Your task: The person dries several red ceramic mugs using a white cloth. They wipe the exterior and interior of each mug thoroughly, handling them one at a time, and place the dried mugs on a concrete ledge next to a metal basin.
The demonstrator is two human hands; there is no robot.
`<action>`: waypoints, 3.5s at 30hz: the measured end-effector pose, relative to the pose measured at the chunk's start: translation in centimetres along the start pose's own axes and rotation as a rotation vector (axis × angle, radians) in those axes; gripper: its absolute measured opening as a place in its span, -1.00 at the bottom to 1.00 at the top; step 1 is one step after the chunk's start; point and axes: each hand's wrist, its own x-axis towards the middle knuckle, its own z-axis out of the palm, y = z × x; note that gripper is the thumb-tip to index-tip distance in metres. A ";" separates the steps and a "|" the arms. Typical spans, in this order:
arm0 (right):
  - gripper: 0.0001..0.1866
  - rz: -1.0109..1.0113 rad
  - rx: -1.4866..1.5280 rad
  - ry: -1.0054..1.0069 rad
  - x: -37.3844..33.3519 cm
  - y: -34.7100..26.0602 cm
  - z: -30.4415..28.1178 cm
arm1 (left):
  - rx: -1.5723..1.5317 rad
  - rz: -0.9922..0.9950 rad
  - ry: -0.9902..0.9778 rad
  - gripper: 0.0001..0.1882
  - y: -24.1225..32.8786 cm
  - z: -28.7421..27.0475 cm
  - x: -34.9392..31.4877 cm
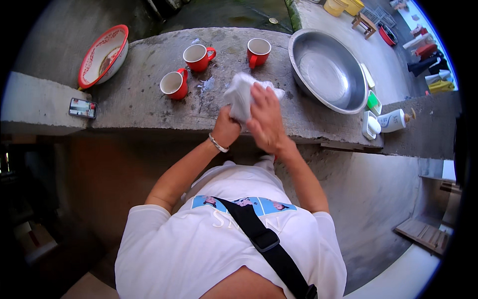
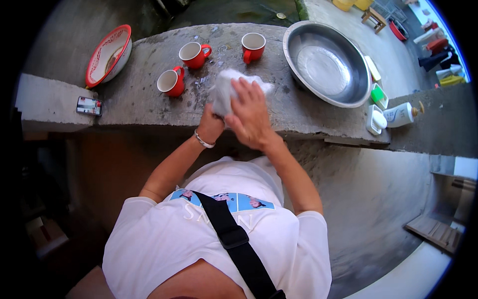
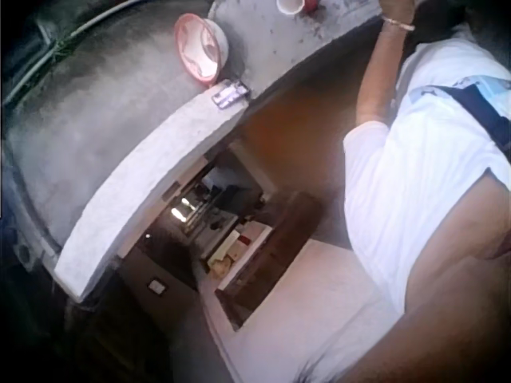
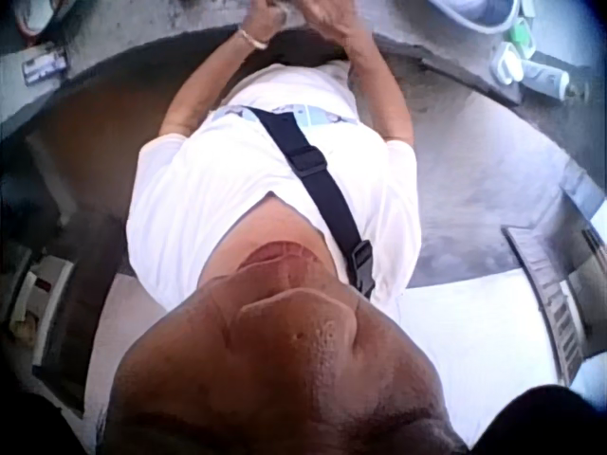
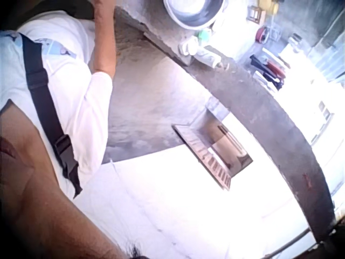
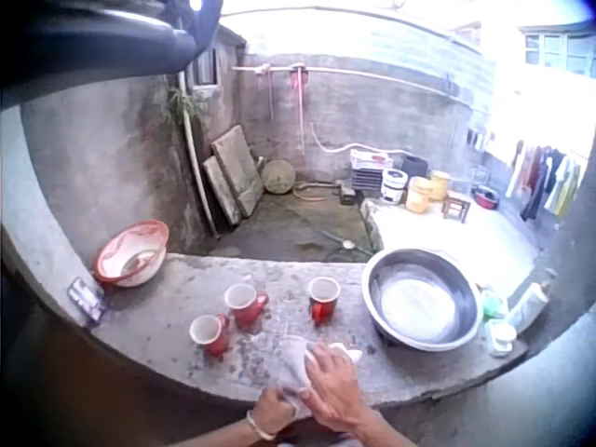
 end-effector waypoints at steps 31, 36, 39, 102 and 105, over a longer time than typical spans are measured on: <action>-0.65 0.634 0.514 -0.090 3.0 1.6 -2.4 | 0.492 -0.019 -0.278 -0.79 3.0 -0.3 0.9; -0.65 0.700 0.922 -0.176 2.8 4.6 -3.3 | 0.673 0.200 -0.320 -0.83 2.8 -0.1 0.8; -0.68 0.705 0.891 -0.051 1.8 4.2 -1.9 | 0.662 0.197 -0.315 -0.78 1.8 -0.7 1.1; -0.68 0.866 1.254 -0.047 -1.7 3.4 2.0 | 0.140 -0.338 -0.392 -0.83 3.9 -2.0 0.5; -0.69 0.300 0.593 -0.059 -2.3 1.9 0.6 | 0.142 -0.337 -0.310 -0.81 3.6 -2.5 0.1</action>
